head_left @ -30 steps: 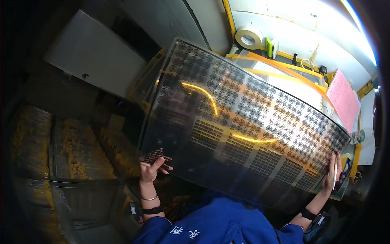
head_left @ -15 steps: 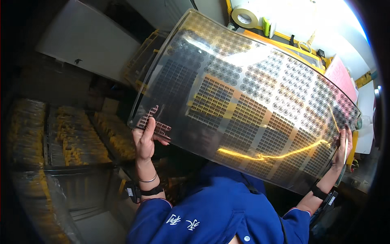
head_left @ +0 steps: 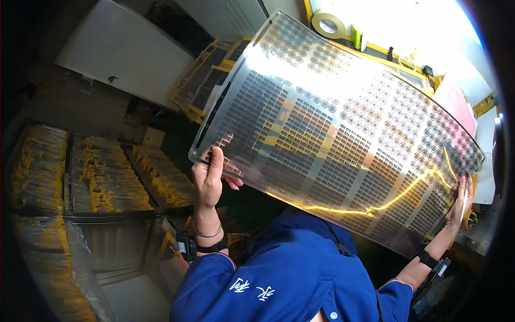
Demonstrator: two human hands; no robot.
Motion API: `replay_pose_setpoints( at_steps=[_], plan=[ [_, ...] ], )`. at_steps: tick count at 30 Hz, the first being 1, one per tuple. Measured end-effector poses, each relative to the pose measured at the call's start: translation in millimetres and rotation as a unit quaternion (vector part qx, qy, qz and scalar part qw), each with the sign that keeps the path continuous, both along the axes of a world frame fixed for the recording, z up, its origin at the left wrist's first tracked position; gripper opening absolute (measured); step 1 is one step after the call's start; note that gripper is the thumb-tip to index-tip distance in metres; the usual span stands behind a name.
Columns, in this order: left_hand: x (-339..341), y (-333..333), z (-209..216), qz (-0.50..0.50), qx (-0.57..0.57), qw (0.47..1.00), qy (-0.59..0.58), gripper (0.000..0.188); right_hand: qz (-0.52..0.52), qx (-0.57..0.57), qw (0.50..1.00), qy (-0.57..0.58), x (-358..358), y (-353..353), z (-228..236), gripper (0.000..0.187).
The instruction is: Inspecting and marking circular patterns on large etched sheets at a workbench.
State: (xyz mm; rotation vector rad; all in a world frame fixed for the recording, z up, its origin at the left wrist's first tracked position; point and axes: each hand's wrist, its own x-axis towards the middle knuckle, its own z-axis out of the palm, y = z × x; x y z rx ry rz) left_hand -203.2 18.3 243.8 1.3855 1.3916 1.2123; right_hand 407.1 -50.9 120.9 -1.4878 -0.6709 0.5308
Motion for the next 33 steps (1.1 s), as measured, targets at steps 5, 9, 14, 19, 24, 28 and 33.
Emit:
replay_pose_setpoints(
  at_steps=[5,9,14,19,24,28,33],
  plan=[
    [0.1,-7.9,-2.4,0.019,0.013,1.000,-0.005,0.044,0.036,-0.010,0.999,-0.004,7.7,-1.8,-7.1,0.028],
    [-0.4,-14.8,-6.0,0.009,0.034,0.999,-0.010,0.043,0.004,0.020,1.000,0.004,1.6,0.7,-6.2,0.029],
    [3.8,-13.6,-2.2,0.044,0.006,0.998,-0.043,0.047,-0.015,-0.056,0.997,-0.047,12.9,-10.6,-1.0,0.036],
    [-11.1,-18.3,-9.4,0.082,0.014,0.996,-0.027,0.044,0.013,-0.004,1.000,-0.023,-14.6,8.6,0.9,0.035],
    [-6.1,-11.3,-6.9,0.138,-0.015,0.990,-0.039,0.043,0.010,-0.004,1.000,-0.023,-27.7,11.8,14.6,0.034],
    [-0.5,-9.4,-4.8,0.146,-0.014,0.987,-0.060,0.042,0.023,0.009,0.999,-0.021,-25.7,12.0,15.7,0.034],
    [0.8,-8.7,-8.6,0.173,-0.004,0.983,-0.061,0.038,0.036,0.003,0.999,-0.009,-33.1,15.4,23.2,0.033]
  ],
)
